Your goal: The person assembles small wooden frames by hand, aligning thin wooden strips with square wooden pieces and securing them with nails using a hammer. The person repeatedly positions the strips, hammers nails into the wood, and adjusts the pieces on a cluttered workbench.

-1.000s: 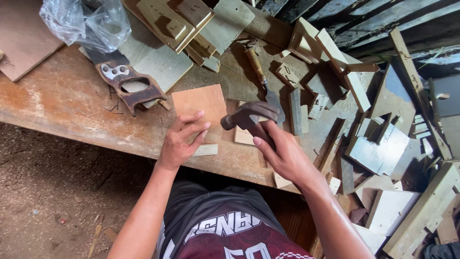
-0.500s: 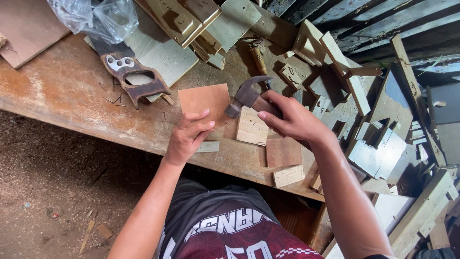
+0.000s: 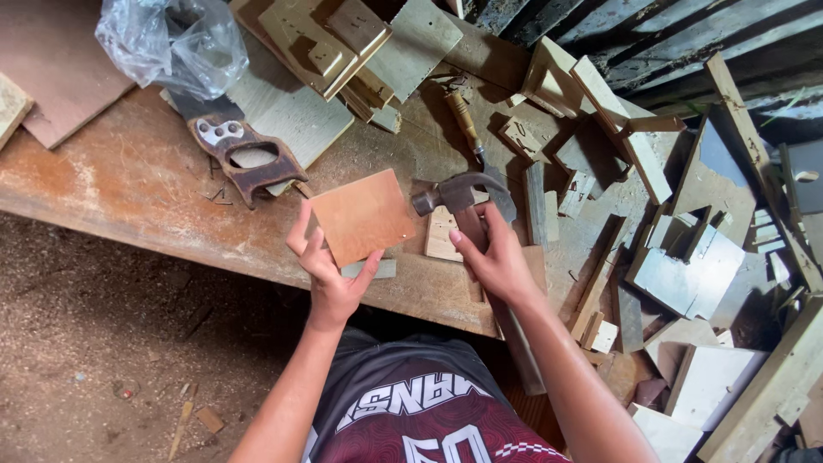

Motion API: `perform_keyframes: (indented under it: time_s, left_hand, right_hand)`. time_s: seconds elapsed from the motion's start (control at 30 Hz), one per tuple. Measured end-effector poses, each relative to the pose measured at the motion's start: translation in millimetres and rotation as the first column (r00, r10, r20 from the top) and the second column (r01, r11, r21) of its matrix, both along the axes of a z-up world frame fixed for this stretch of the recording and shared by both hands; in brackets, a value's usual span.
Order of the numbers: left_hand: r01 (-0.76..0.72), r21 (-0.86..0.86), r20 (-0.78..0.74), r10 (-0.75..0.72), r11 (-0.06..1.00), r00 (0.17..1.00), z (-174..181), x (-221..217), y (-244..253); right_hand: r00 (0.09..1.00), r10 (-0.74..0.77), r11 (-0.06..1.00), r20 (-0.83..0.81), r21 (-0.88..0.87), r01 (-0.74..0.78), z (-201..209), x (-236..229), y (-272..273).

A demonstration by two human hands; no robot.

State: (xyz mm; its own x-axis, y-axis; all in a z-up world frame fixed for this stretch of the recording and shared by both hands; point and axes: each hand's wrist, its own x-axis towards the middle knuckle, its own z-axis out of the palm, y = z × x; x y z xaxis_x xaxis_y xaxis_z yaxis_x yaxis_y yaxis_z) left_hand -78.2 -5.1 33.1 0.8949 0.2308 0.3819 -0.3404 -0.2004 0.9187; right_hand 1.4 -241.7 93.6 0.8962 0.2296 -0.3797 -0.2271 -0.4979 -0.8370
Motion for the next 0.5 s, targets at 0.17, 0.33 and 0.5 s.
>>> perform_keyframes:
  time_s: [0.17,0.33,0.5]
  left_hand:
    - [-0.186,0.397,0.140,0.141,0.899,0.980,-4.5,-8.6,-18.8]
    - [-0.004,0.330,0.088,-0.026,0.944,0.996,-7.5,-31.6,-29.9]
    - [0.095,0.289,0.075,-0.122,0.953,0.990,-13.4,-50.7,-24.3]
  right_hand:
    - [0.977,-0.142,0.968,-0.159,0.182,0.171,-24.5,-9.5,7.2]
    - [0.962,-0.068,0.932,-0.266,0.328,0.157,-38.8,-15.0,4.3]
    - [0.938,-0.046,0.904,-0.345,0.385,0.186,-44.2,-27.2,2.6]
